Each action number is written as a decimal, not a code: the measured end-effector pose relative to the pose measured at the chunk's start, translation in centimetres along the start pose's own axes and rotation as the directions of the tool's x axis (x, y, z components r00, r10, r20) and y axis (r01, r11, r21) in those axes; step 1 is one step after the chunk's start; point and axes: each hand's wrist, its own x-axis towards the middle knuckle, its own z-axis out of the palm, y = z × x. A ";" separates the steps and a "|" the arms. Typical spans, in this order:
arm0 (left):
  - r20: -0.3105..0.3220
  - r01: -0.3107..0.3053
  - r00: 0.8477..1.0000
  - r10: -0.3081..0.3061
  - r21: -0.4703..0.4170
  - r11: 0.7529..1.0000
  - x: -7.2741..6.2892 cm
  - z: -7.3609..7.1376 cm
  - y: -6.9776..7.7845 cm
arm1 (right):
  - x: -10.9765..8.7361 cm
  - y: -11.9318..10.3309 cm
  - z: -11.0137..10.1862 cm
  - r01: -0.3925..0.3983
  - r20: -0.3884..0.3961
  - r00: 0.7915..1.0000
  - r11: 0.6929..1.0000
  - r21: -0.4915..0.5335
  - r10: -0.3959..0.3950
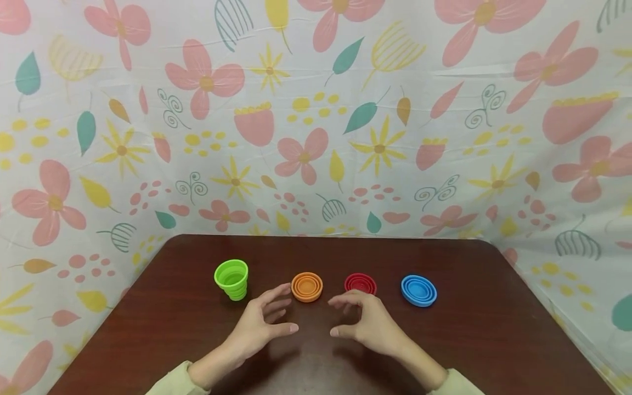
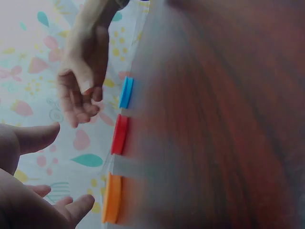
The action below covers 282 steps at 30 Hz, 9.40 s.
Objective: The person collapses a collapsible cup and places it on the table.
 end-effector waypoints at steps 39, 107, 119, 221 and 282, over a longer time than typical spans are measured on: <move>-0.032 -0.064 0.997 0.066 0.078 0.995 -5.2 -5.2 1.7 | 3.4 -3.2 5.0 0.075 0.039 0.996 0.993 0.088 -0.079; 0.054 -0.073 0.997 0.061 0.244 0.967 1.0 -17.4 -3.1 | 16.7 -3.8 12.1 0.094 0.154 0.981 0.986 0.136 -0.115; 0.101 -0.103 0.992 0.080 0.238 0.966 0.6 -17.2 -3.3 | 16.3 -3.2 11.8 0.082 0.225 0.968 0.990 0.119 -0.107; 0.282 -0.307 0.921 0.268 0.104 0.946 1.5 -1.9 2.7 | 2.0 -3.5 -0.4 0.123 0.031 0.990 0.944 0.307 -0.138; 0.321 -0.232 0.919 0.230 -0.033 0.972 2.1 -1.9 1.8 | 1.9 -2.1 0.6 0.238 -0.197 0.959 0.958 0.161 -0.206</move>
